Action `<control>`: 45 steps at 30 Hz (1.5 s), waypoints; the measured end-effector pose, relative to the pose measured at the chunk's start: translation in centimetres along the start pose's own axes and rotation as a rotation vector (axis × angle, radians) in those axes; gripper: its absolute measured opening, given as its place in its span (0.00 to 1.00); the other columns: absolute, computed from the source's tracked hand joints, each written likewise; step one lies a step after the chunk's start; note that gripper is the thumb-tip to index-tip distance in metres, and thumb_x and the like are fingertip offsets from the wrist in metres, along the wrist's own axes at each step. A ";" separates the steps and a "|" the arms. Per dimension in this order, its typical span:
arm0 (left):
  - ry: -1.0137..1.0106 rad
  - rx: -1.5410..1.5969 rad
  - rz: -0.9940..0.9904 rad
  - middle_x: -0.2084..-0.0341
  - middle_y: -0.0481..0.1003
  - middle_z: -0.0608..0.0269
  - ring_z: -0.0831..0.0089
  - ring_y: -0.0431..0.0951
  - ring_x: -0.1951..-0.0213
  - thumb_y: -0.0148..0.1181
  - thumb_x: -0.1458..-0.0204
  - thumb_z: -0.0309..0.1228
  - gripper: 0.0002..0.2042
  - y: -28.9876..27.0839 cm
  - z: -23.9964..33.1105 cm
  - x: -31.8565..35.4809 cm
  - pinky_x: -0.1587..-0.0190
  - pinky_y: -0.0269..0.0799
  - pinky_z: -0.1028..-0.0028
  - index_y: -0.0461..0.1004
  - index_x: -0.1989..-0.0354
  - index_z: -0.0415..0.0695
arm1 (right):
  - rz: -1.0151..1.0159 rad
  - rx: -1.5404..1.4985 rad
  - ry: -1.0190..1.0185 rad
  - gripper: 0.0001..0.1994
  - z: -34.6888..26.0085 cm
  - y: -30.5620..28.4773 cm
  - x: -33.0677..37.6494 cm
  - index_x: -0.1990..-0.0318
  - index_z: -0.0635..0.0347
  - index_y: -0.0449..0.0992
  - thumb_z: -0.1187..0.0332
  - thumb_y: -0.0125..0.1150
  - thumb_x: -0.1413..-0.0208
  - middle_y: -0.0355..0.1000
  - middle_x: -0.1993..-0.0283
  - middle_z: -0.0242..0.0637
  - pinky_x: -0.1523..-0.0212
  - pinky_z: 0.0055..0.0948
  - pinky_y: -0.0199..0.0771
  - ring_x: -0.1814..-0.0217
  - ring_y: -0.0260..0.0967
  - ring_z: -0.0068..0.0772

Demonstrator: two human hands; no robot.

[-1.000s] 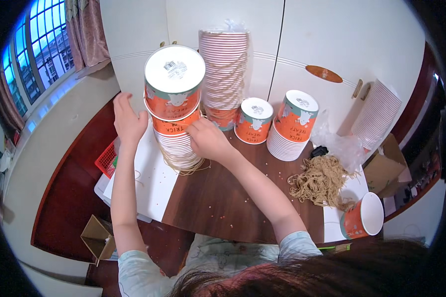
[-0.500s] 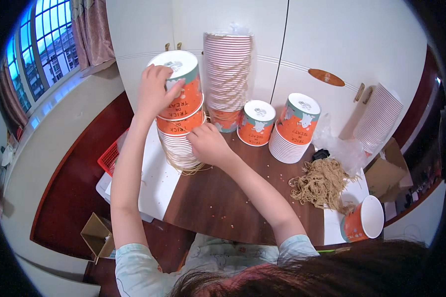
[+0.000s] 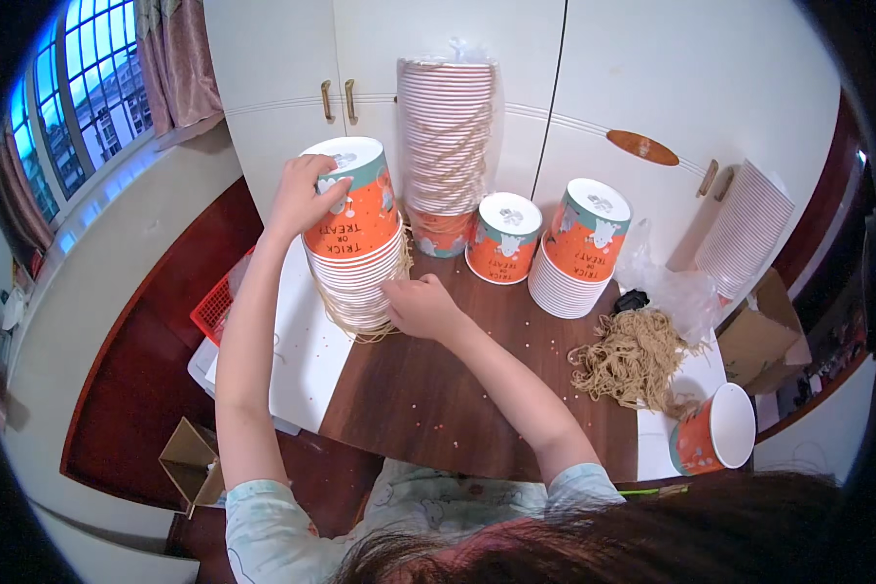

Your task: Threading and tying strings through holes in paper buckets to create handles for packaging.

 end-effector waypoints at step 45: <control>-0.327 1.159 -0.240 0.77 0.74 0.66 0.88 0.71 0.77 0.53 0.53 0.23 0.13 10.4 15.3 6.6 0.75 0.64 0.86 0.67 0.58 0.35 | 0.644 -1.683 0.694 0.08 15.8 -12.2 17.6 0.69 0.63 0.68 0.67 0.48 0.46 0.67 0.77 0.30 0.83 0.15 0.68 0.82 0.66 0.18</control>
Point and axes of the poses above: each hand's wrist, its own x-axis away from the middle knuckle, its own y-axis out of the palm, z = x × y, the point moved 4 cm from there along -x, towards the middle knuckle
